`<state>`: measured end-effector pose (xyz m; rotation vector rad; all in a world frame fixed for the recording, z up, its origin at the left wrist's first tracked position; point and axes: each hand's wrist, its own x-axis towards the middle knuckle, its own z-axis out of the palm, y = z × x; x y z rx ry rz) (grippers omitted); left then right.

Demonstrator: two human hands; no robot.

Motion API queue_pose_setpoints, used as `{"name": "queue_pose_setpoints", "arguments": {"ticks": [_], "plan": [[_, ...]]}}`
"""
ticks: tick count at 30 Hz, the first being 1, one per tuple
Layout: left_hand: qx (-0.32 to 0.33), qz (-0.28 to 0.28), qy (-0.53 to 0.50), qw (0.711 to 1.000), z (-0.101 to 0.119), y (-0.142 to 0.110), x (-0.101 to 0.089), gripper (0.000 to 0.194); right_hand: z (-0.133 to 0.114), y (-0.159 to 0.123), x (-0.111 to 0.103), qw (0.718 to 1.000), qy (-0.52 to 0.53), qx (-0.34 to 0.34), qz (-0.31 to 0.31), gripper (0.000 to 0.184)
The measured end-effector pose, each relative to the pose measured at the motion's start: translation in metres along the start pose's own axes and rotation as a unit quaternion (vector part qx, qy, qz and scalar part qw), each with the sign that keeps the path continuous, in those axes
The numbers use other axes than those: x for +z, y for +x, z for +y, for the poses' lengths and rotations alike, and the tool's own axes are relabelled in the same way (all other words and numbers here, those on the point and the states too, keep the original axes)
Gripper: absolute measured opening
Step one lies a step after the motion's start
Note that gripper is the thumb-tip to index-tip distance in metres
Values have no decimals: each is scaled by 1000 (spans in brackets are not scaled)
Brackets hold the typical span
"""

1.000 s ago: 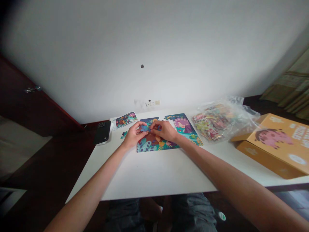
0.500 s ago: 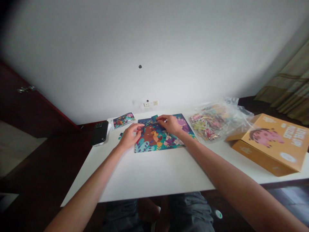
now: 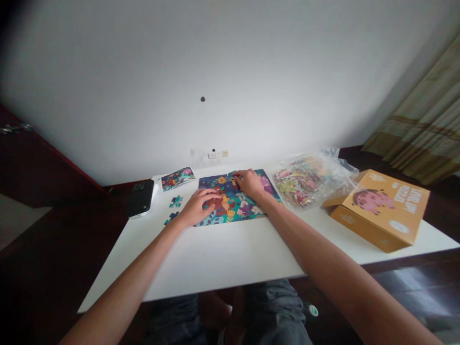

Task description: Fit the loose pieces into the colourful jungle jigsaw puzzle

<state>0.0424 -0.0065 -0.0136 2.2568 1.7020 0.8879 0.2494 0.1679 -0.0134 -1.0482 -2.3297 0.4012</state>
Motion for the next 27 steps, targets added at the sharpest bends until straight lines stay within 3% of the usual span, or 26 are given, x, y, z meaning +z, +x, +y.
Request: {"name": "queue_pose_setpoints", "arguments": {"ticks": [18,27], "plan": [[-10,2,9,1000,-3,-1,4,37,-2,-2,3,993,-62,-91,-39,31],[-13,9,18,1000,3,-1,2,37,-11,-5,2,993,-81,-77,-48,33]]}}
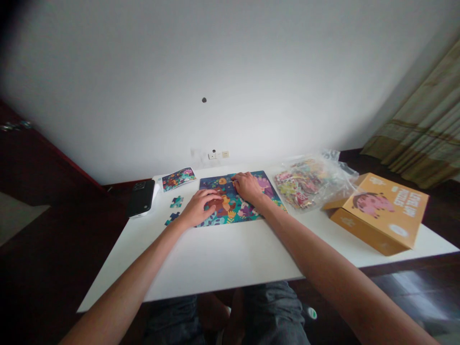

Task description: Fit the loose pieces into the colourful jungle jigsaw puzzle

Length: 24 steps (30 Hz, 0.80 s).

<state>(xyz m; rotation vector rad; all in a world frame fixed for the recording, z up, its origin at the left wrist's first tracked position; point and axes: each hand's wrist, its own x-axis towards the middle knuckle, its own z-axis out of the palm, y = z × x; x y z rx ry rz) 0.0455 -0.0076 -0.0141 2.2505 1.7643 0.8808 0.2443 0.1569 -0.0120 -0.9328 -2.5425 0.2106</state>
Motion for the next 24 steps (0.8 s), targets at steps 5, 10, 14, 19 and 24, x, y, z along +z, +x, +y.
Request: {"name": "queue_pose_setpoints", "arguments": {"ticks": [5,10,14,19,24], "plan": [[-1,-3,8,1000,0,0,1,37,-1,0,0,1000,-15,9,-6,33],[-5,-5,-2,1000,1,0,0,36,-3,-2,1,1000,-17,16,-2,33],[-8,-7,10,1000,1,-1,0,35,-3,-3,3,1000,-14,3,-2,33],[6,-4,39,999,2,0,-1,29,-2,-4,3,1000,-21,12,1,33],[10,-9,114,993,5,22,-1,31,0,-4,4,1000,-3,7,10,35]]}}
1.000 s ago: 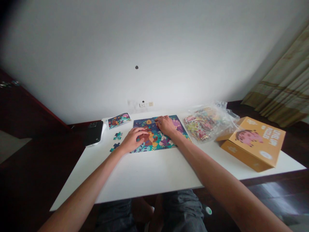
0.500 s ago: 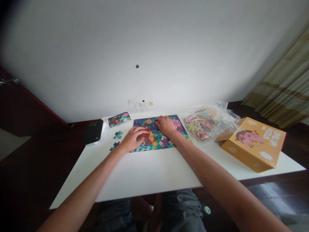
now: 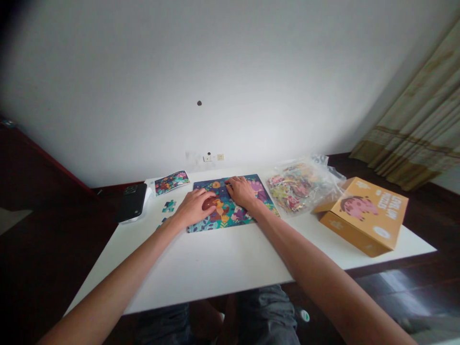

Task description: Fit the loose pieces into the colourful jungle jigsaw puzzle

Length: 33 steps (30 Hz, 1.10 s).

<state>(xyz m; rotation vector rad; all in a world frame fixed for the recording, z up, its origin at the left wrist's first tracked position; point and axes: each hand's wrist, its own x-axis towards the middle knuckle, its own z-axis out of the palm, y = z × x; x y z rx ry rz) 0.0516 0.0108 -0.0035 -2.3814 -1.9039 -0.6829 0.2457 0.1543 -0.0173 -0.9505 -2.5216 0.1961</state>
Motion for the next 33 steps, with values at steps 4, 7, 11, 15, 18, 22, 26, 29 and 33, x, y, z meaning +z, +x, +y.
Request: {"name": "queue_pose_setpoints", "arguments": {"ticks": [4,7,11,15,18,22,26,29,33], "plan": [[26,14,21,999,-3,24,5,39,3,-1,2,999,25,17,33,50],[37,5,14,999,-10,31,10,43,5,-2,4,998,28,17,58,49],[24,-47,16,998,-20,29,17,59,5,0,7,998,21,-15,57,45],[-10,-99,26,995,-23,27,22,64,8,4,11,999,2,-37,20,41],[-15,-95,33,995,-22,28,23,64,10,6,12,999,4,-52,8,40],[-17,-88,43,995,-21,28,24,64,12,7,9,998,-1,-60,4,40],[-17,-82,48,995,-21,26,24,63,15,6,6,996,-5,-87,-18,43],[-16,-80,50,995,-21,25,25,64,17,5,5,994,-5,-104,-31,43],[-16,-81,51,995,-23,25,27,64,15,5,5,994,-14,-99,-31,43]]}}
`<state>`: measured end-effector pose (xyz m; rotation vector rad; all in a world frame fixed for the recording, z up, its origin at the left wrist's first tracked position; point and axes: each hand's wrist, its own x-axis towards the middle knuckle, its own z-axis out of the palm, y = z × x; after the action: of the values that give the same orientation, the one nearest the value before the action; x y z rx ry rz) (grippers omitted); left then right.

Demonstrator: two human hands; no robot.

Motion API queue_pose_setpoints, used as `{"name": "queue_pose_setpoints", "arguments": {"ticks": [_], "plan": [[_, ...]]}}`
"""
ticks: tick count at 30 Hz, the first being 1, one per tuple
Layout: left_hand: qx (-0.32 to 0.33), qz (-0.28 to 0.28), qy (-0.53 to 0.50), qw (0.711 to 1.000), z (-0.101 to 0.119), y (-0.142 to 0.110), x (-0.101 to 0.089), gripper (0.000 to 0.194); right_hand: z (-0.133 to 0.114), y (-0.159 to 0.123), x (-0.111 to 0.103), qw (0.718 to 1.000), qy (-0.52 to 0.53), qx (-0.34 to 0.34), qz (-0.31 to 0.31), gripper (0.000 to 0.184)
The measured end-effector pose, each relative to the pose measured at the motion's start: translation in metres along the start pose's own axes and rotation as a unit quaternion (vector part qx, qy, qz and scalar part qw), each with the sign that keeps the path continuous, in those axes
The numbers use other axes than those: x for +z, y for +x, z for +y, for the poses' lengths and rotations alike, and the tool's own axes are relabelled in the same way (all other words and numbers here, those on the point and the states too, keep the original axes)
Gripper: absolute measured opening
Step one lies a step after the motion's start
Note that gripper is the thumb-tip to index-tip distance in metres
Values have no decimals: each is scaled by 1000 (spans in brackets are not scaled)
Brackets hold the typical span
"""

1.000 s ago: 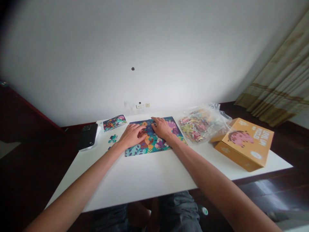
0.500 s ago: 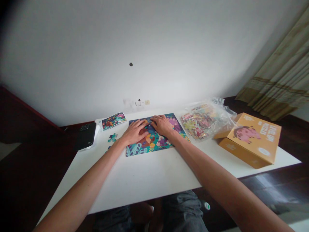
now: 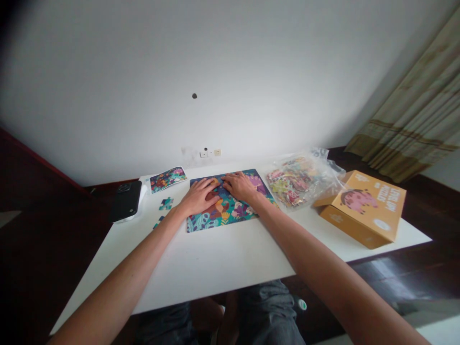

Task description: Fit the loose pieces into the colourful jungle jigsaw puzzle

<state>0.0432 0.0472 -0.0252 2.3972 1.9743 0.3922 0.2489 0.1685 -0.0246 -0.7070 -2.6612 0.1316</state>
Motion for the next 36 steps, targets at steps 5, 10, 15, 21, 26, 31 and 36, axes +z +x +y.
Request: {"name": "queue_pose_setpoints", "arguments": {"ticks": [5,10,15,21,26,31,36], "plan": [[-2,1,0,1000,1,0,0,64,-2,1,-2,1000,17,6,6,42],[-7,-2,2,1000,3,-1,-4,63,10,0,-9,994,20,69,77,43],[-12,-10,-4,1000,3,-1,-5,64,23,-7,-6,990,-29,136,34,48],[-16,-10,-9,1000,3,-2,-4,65,15,-13,4,986,-61,151,-18,59],[-18,-8,-15,1000,3,-2,-5,64,8,-12,7,983,-54,171,-26,73],[-17,-12,-10,1000,1,-3,-5,65,17,-7,3,989,-3,147,0,63],[-14,-15,-11,1000,-6,-4,-4,67,31,-4,-15,984,54,158,58,50]]}}
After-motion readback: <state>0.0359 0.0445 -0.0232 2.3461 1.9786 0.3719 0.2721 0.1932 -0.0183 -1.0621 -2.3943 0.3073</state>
